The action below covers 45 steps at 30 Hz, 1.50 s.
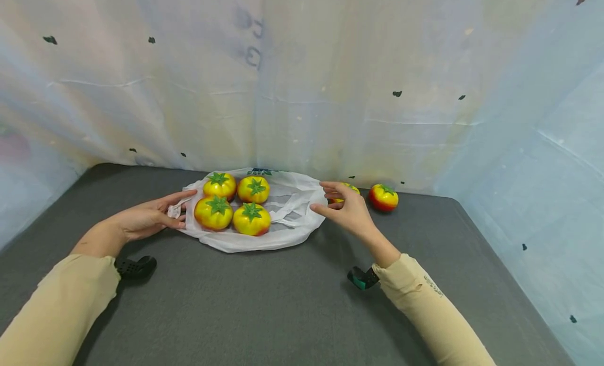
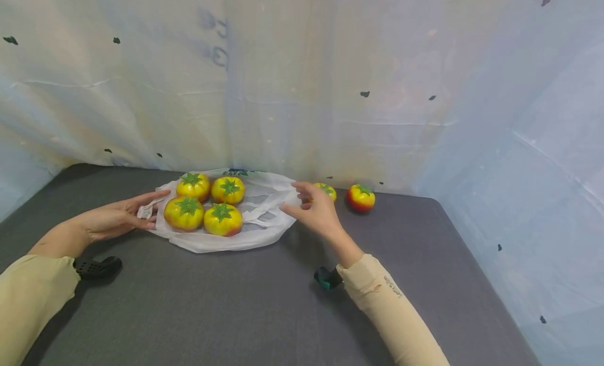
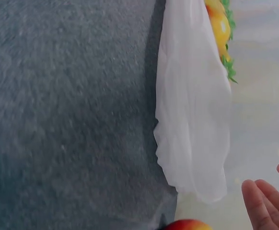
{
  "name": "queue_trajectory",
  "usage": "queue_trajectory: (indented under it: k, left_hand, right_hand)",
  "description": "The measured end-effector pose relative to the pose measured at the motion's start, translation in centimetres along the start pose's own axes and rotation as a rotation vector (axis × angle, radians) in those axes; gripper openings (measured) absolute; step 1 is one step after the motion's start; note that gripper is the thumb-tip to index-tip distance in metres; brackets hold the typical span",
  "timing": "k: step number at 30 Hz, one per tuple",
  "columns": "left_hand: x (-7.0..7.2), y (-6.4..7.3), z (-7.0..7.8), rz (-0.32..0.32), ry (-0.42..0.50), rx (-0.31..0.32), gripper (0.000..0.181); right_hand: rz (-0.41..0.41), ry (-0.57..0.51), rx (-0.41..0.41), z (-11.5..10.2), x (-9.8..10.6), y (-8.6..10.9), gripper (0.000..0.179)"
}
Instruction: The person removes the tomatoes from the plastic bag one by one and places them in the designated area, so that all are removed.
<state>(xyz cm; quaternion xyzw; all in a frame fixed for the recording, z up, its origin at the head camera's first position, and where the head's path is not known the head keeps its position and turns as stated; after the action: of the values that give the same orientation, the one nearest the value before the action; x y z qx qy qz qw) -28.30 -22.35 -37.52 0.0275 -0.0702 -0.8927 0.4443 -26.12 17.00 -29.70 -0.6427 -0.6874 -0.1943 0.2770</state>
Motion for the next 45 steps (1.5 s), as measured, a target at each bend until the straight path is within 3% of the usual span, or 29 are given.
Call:
queue_trajectory:
  k: [23, 45]
  left_hand:
    - [-0.1, 0.0, 0.1, 0.0, 0.012, -0.009, 0.093]
    - [0.0, 0.1, -0.1, 0.014, 0.028, -0.002, 0.091]
  right_hand:
    - [-0.092, -0.022, 0.082, -1.8, -4.8, -0.8, 0.05]
    - [-0.199, -0.125, 0.153, -3.3, -8.7, -1.4, 0.047]
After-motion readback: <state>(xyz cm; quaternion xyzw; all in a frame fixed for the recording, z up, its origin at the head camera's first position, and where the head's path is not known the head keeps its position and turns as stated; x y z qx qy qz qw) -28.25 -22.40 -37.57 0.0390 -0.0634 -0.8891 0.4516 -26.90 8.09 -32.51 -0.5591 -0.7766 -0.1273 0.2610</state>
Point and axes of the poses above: each hand's wrist, its own y-axis away from the middle knuckle, its own x-axis out of the back of the hand, z = x × y, the point moved 5 cm from there along -y, towards the middle knuckle, and after that the axes turned 8 degrees about -x, right-handed, at the moved point
